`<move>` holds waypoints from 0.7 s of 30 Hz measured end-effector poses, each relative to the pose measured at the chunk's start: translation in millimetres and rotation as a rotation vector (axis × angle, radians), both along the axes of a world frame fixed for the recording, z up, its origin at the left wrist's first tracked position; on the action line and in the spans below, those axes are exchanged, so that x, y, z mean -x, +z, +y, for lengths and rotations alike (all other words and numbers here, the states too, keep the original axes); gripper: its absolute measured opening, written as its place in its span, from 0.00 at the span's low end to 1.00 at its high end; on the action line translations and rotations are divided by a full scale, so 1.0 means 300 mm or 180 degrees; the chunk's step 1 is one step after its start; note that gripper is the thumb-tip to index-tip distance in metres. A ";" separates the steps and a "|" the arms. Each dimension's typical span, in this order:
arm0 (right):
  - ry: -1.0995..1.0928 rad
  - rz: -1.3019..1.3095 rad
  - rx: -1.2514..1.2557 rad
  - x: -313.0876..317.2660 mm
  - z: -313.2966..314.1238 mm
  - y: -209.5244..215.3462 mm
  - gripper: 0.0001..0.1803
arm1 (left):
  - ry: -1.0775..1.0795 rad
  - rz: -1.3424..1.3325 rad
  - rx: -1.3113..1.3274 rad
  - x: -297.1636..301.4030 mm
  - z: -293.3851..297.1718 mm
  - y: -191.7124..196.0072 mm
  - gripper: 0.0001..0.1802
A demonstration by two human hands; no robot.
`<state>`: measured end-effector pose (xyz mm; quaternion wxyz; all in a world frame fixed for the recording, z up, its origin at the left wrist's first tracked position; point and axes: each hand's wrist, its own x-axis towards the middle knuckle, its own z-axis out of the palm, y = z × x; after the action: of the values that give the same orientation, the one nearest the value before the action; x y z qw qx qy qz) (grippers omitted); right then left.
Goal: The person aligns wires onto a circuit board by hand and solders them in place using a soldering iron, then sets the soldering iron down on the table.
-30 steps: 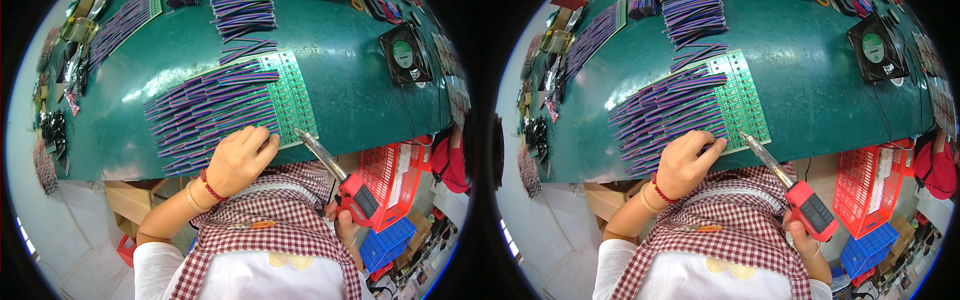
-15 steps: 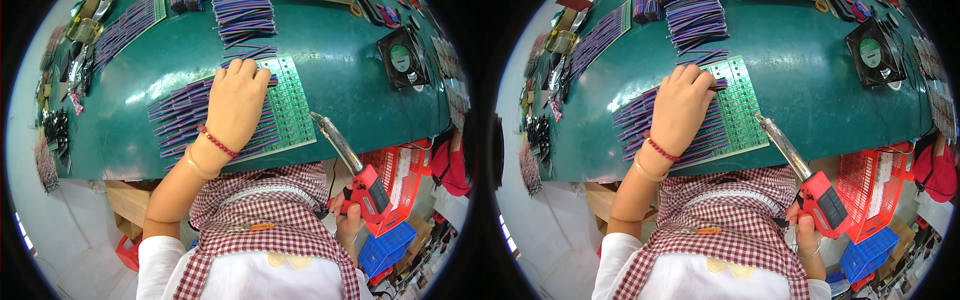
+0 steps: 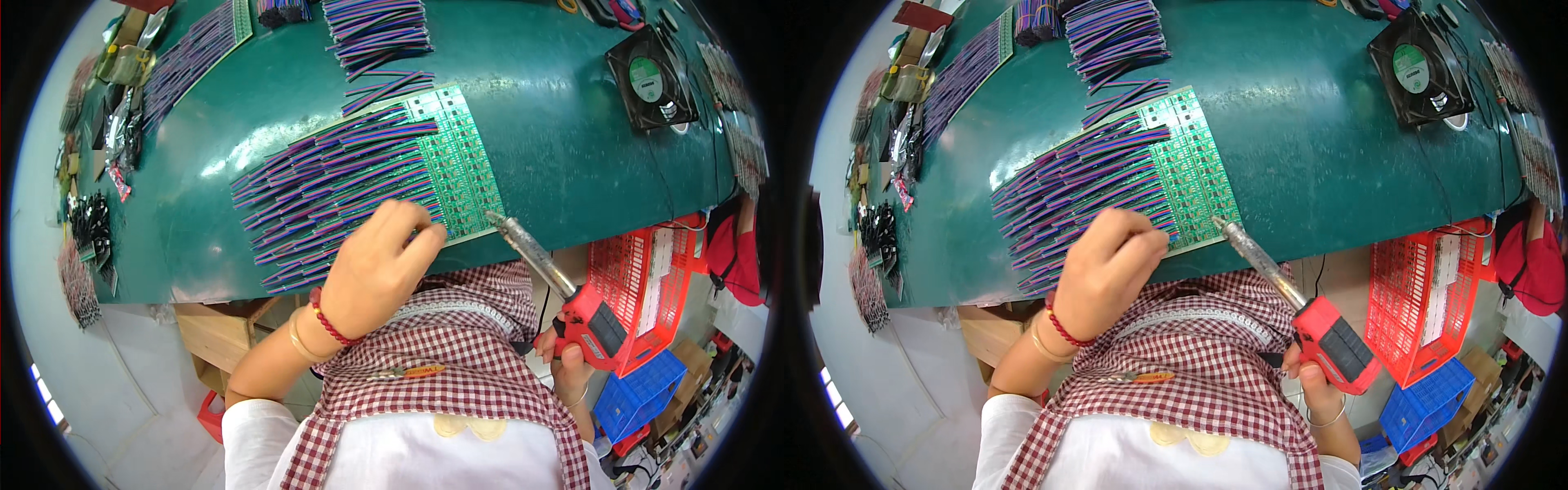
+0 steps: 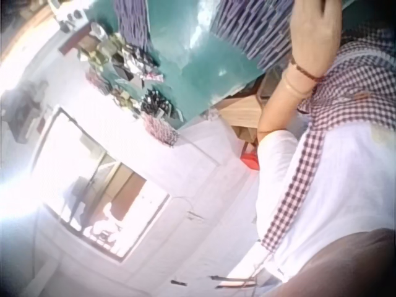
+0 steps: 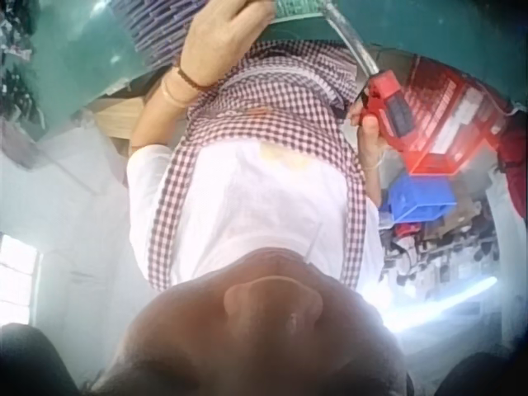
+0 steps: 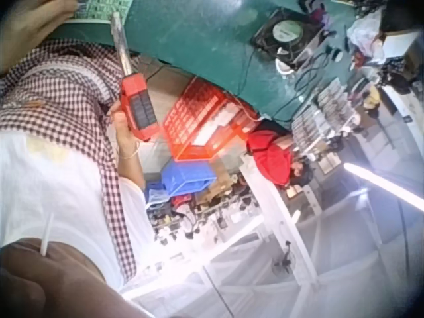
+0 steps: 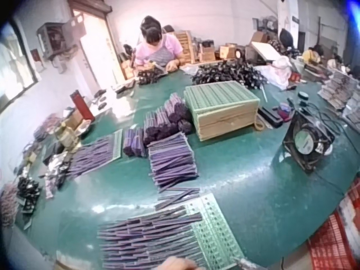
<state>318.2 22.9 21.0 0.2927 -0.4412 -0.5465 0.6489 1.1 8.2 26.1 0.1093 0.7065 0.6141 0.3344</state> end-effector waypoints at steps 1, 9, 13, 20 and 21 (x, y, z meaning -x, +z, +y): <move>0.0116 -0.0079 0.0143 -0.014 -0.011 -0.006 0.37 | 0.0000 -0.0006 0.0011 -0.008 -0.014 -0.016 0.11; 0.0184 -0.0127 0.0513 0.000 -0.034 -0.001 0.22 | 0.0061 0.0230 -0.0267 -0.025 -0.047 -0.079 0.15; 0.0221 -0.0160 0.0581 0.000 -0.035 -0.018 0.22 | 0.0038 0.0196 -0.0347 -0.028 -0.044 -0.086 0.15; 0.0132 -0.0203 0.0387 0.009 -0.028 -0.030 0.20 | 0.0038 0.0253 -0.0322 -0.032 -0.045 -0.092 0.15; 0.0110 -0.0238 0.0315 0.007 -0.029 -0.037 0.20 | 0.0025 0.0244 -0.0330 -0.032 -0.044 -0.093 0.15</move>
<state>316.0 14.1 9.9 0.2387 -0.4696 -0.5318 0.6631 10.6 -5.0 -1.8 0.0477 0.7211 0.6024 0.3389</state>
